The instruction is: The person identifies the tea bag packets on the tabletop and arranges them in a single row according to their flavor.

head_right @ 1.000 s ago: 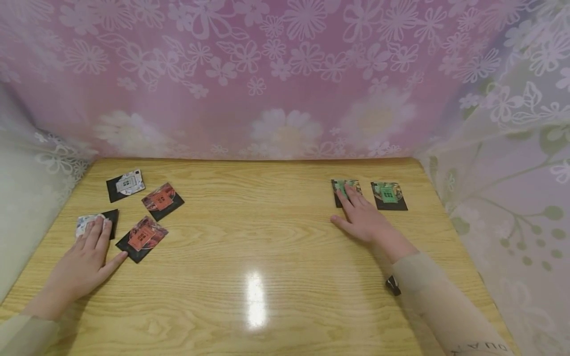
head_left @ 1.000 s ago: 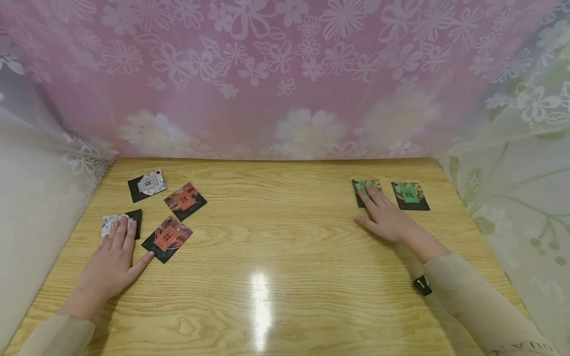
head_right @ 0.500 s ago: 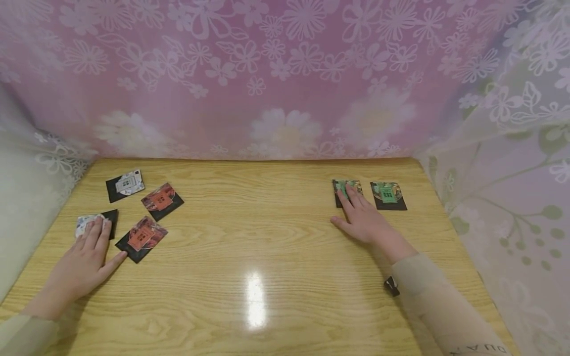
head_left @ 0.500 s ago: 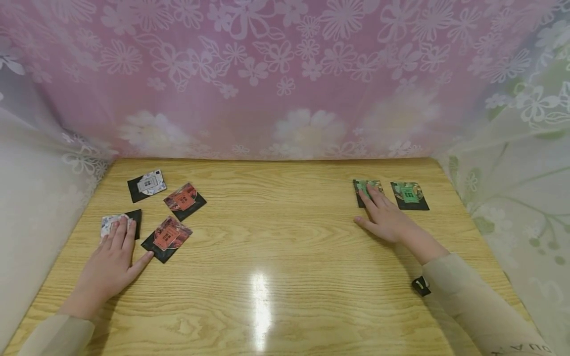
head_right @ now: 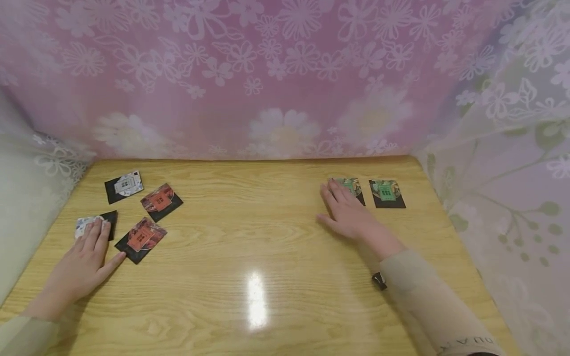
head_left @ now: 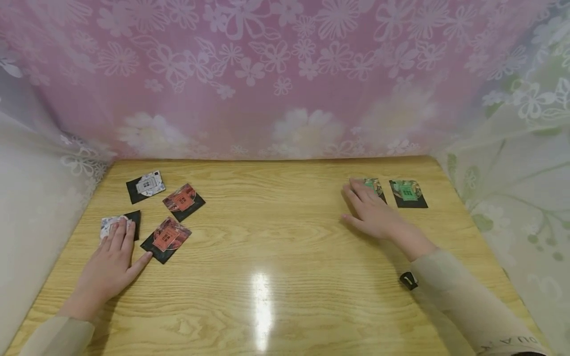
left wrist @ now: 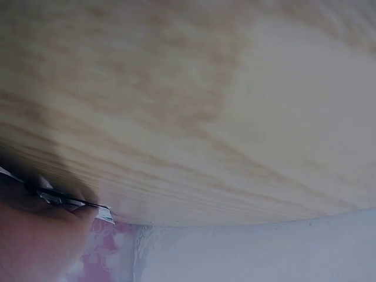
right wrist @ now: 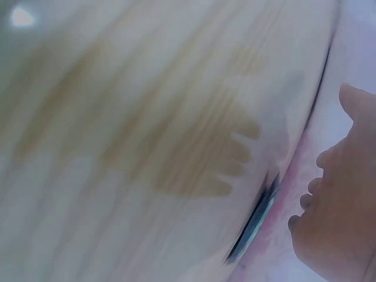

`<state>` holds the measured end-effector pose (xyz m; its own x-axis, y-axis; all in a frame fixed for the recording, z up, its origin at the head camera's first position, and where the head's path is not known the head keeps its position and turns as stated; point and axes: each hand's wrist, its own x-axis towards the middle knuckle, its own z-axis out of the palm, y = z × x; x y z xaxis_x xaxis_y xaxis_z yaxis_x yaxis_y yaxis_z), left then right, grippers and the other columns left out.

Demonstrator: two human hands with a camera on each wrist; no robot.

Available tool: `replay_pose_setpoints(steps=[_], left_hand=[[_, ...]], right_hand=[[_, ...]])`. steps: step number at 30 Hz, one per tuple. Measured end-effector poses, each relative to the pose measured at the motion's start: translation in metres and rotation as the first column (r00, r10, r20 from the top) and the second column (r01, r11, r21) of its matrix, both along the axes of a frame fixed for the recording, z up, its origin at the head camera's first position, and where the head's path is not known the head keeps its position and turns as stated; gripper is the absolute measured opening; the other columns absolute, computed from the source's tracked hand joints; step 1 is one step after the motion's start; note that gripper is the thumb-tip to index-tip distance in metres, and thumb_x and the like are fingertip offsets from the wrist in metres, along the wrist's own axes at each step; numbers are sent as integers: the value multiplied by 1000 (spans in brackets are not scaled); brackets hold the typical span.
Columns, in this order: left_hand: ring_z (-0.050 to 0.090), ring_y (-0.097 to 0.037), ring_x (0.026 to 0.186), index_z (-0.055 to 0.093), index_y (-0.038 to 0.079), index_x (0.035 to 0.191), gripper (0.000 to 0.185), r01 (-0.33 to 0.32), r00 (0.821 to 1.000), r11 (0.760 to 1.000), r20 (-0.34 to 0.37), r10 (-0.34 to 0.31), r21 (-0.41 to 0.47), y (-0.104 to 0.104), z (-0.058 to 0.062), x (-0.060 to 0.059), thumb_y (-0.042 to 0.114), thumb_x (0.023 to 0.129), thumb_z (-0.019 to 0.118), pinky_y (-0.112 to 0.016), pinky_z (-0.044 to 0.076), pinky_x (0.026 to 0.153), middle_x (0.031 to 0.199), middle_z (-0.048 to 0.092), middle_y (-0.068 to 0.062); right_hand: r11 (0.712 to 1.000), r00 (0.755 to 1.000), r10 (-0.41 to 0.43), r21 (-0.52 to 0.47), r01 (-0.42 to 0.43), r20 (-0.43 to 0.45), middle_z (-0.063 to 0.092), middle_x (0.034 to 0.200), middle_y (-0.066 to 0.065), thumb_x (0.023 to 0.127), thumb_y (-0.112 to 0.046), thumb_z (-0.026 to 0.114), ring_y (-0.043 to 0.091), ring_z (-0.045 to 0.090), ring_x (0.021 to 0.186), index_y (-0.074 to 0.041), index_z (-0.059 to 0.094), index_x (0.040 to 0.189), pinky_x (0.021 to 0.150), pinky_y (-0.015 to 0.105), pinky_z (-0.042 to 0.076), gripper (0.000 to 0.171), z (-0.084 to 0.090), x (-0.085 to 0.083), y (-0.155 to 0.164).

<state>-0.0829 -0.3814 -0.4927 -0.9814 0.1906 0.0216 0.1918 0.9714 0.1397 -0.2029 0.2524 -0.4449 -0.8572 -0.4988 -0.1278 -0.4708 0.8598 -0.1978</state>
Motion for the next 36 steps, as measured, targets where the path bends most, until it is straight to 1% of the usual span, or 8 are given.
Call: replay_pose_setpoints(steps=[3, 6, 11, 16, 21, 23, 30, 36], left_hand=[[11, -58, 160, 6, -11, 166, 94, -5, 1000, 1000, 5, 5, 0, -1, 0, 1, 52, 111, 47, -70, 13, 130, 171, 6, -40], [9, -58, 160, 5, -10, 166, 93, -7, 1000, 1000, 9, 7, 5, -1, -1, 1, 52, 111, 47, -70, 12, 130, 172, 5, -40], [10, -58, 160, 5, -10, 167, 93, -7, 1000, 1000, 5, 7, 8, -2, -1, 2, 51, 111, 47, -70, 13, 130, 172, 5, -39], [11, -58, 159, 4, -10, 167, 93, -10, 1000, 1000, 15, 9, 9, -1, 1, 2, 52, 111, 46, -72, 15, 129, 172, 4, -39], [11, -59, 159, 4, -10, 166, 93, -9, 1000, 1000, 16, 9, 13, -1, 2, 3, 51, 111, 46, -72, 15, 128, 172, 4, -39], [11, -58, 159, 5, -11, 166, 92, -9, 1000, 1000, 16, 9, 15, -1, 1, 3, 51, 111, 46, -72, 15, 128, 172, 4, -39], [9, -57, 160, 5, -9, 167, 92, -3, 1000, 1000, 17, 3, 22, -1, 1, 2, 51, 111, 46, -70, 13, 130, 172, 4, -38], [9, -58, 160, 5, -10, 167, 91, 1, 1000, 999, 13, -1, 39, 0, 2, 1, 50, 112, 46, -70, 11, 130, 172, 4, -39]], right_hand=[[999, 999, 36, -13, -36, -3, 3, 177, 28, 111, -47, 52, 47, 5, 165, -2, 13, 170, 133, 66, 12, 85, 2, -2, -14], [997, 997, 71, -7, -71, -15, 3, 177, 27, 110, -47, 53, 46, 6, 165, -1, 13, 170, 134, 64, 12, 85, 3, -3, -28], [993, 993, 117, -27, -117, -16, 2, 178, 25, 110, -48, 52, 42, 4, 167, -2, 13, 171, 135, 60, 11, 85, 1, -3, -53], [986, 987, 160, -49, -161, -22, -1, 179, 21, 111, -50, 48, 39, 4, 167, -4, 12, 171, 136, 56, 9, 84, 0, -3, -81], [971, 971, 231, -55, -234, -63, 1, 179, 21, 111, -53, 45, 40, 7, 167, -4, 12, 171, 136, 56, 13, 85, 0, -3, -113], [964, 964, 255, -56, -259, -70, 1, 179, 21, 111, -54, 44, 39, 7, 167, -5, 11, 171, 136, 56, 13, 85, -1, -3, -125], [951, 951, 305, -32, -307, -50, 0, 180, 17, 111, -58, 41, 34, 4, 168, -8, 7, 172, 138, 48, 8, 86, 0, -3, -168], [931, 930, 364, -15, -365, -49, -1, 181, 14, 110, -60, 42, 30, 0, 169, -11, 6, 173, 138, 45, 6, 87, -3, -1, -203]])
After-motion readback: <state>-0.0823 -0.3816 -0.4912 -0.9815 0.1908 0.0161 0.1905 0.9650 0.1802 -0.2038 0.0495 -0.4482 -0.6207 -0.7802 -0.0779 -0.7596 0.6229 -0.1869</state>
